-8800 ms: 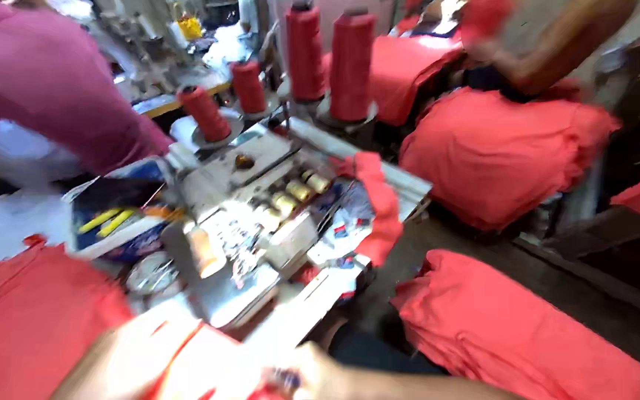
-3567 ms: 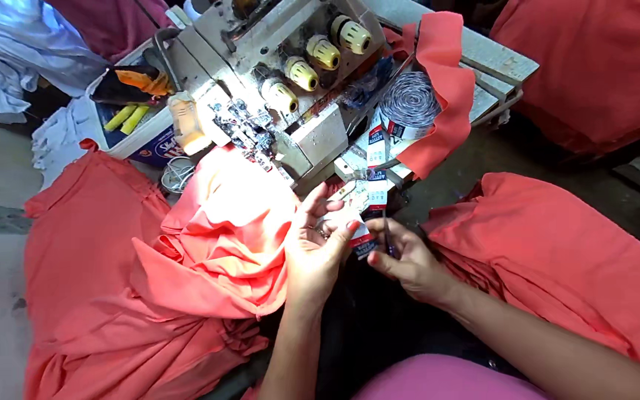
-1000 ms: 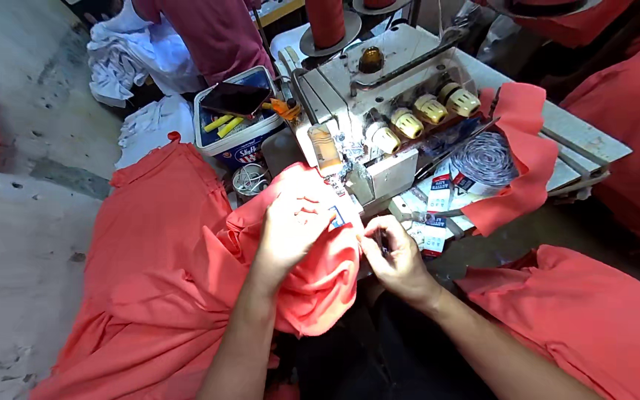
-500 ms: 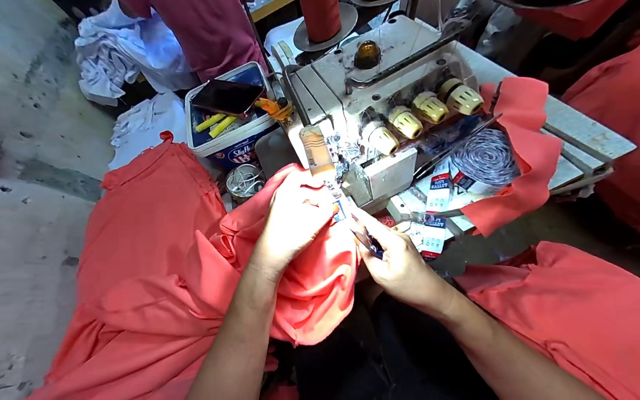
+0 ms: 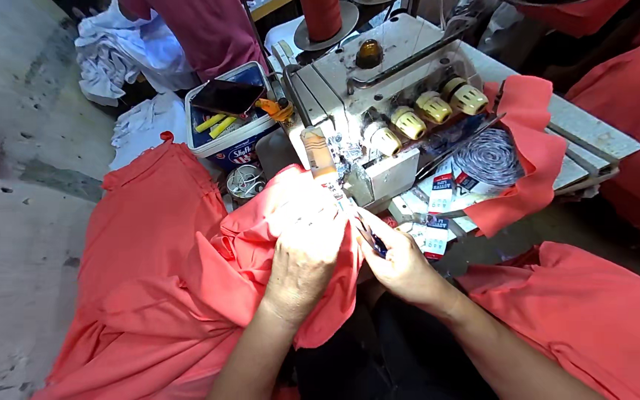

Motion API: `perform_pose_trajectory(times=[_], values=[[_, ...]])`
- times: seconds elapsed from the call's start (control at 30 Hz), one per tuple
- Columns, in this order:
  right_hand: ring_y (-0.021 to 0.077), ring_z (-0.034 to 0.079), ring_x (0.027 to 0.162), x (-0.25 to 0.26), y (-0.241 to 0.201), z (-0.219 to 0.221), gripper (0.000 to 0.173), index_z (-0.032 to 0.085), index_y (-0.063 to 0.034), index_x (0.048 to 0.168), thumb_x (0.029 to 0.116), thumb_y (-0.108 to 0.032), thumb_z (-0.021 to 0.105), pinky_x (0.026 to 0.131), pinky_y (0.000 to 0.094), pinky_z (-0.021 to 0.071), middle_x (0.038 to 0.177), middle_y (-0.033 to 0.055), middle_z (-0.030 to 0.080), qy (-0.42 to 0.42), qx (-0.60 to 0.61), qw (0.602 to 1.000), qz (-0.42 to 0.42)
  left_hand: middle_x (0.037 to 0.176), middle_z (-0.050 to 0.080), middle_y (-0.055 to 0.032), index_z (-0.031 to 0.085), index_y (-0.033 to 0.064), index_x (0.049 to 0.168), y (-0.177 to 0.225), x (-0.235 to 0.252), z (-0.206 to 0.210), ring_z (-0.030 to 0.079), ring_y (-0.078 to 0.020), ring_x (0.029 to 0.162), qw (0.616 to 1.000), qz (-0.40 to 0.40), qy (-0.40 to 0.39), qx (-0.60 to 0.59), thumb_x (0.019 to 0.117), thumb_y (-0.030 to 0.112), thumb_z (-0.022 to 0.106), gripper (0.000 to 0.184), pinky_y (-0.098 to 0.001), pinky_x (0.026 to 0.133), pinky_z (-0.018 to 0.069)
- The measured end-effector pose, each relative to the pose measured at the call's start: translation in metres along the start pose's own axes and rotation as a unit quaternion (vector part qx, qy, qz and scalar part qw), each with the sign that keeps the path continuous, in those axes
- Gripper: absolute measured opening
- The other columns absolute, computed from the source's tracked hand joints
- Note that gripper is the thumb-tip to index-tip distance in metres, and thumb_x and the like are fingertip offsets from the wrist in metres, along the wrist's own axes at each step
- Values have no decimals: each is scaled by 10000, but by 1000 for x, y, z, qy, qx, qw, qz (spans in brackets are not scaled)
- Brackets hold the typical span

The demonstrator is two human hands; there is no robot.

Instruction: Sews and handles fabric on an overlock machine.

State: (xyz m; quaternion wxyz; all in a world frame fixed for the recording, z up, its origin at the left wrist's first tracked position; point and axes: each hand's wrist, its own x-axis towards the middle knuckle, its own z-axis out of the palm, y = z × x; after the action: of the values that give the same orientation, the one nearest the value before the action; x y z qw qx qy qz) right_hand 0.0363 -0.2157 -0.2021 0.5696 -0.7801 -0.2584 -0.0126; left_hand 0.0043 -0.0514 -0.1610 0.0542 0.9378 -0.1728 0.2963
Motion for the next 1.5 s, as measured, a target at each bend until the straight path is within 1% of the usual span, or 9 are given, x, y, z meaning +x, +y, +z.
perform_pose_trajectory(times=[0.13, 0.2, 0.3, 0.53, 0.83, 0.93, 1.07, 1.3, 1.5], values=[[-21, 633, 874, -3, 2, 2, 425, 583, 16, 1378, 971, -97, 540, 817, 145, 515, 1039, 63, 714, 17, 68, 997, 24, 1052, 759, -123, 776, 48, 993, 0, 2, 1, 721, -278, 1031, 1000, 2, 0, 15, 982, 76, 589, 190, -411, 856, 570], [-45, 595, 782, -4, 2, 3, 421, 559, 35, 1363, 959, -82, 546, 731, 122, 505, 957, 37, 673, 29, 92, 995, 27, 1041, 750, -133, 779, 49, 1007, -2, 3, 1, 717, -292, 1005, 1000, 0, -2, 13, 986, 85, 584, 200, -425, 845, 569], [-58, 549, 705, -5, 2, 6, 409, 543, 58, 1342, 959, -84, 554, 669, 106, 478, 854, -1, 617, 43, 97, 994, 28, 1037, 755, -129, 786, 52, 1013, -4, 4, 1, 720, -284, 997, 1000, 1, -6, 15, 984, 93, 584, 209, -415, 857, 564], [-67, 542, 705, -6, 2, 8, 416, 529, 52, 1347, 954, -79, 566, 677, 90, 474, 849, -21, 597, 52, 109, 992, 37, 1021, 746, -134, 784, 50, 1010, -7, 7, 1, 716, -287, 982, 1000, -12, -20, 4, 976, 96, 595, 197, -414, 839, 564], [-74, 543, 671, -8, 4, 11, 374, 540, 26, 1308, 952, -84, 580, 631, 86, 477, 830, -52, 579, 66, 134, 988, 40, 1057, 752, -132, 790, 47, 1025, -7, 8, 1, 714, -285, 1019, 1000, -10, -23, -7, 958, 63, 598, 204, -418, 903, 551], [-78, 557, 691, -11, 0, 10, 352, 539, 33, 1285, 955, -76, 591, 642, 86, 491, 865, -47, 607, 76, 142, 987, 19, 1084, 742, -131, 778, 47, 1067, -4, 7, -2, 698, -289, 1054, 998, -24, -53, -19, 978, 105, 576, 228, -440, 927, 534], [-77, 562, 733, -13, -1, 11, 329, 546, 27, 1267, 961, -81, 603, 685, 87, 490, 911, -31, 623, 86, 129, 988, 2, 1216, 725, -143, 759, 49, 1152, 2, 2, -5, 662, -292, 1201, 994, -53, -91, -30, 1012, 248, 522, 340, -458, 1013, 504], [-86, 554, 735, -11, 2, 16, 329, 519, 45, 1259, 947, -32, 589, 694, 82, 490, 869, -61, 588, 96, 140, 986, 1, 1243, 714, -149, 754, 45, 1167, 4, 1, -3, 641, -297, 1238, 993, -62, -93, -41, 1012, 240, 522, 341, -462, 1046, 479], [-64, 534, 657, 2, 3, 17, 289, 531, 1, 1214, 942, -21, 626, 626, 96, 491, 815, -66, 565, 99, 149, 984, -10, 1330, 664, -187, 714, 32, 1254, -5, 3, 1, 595, -342, 1298, 988, -74, -113, -70, 1045, 245, 484, 376, -501, 1091, 437]])
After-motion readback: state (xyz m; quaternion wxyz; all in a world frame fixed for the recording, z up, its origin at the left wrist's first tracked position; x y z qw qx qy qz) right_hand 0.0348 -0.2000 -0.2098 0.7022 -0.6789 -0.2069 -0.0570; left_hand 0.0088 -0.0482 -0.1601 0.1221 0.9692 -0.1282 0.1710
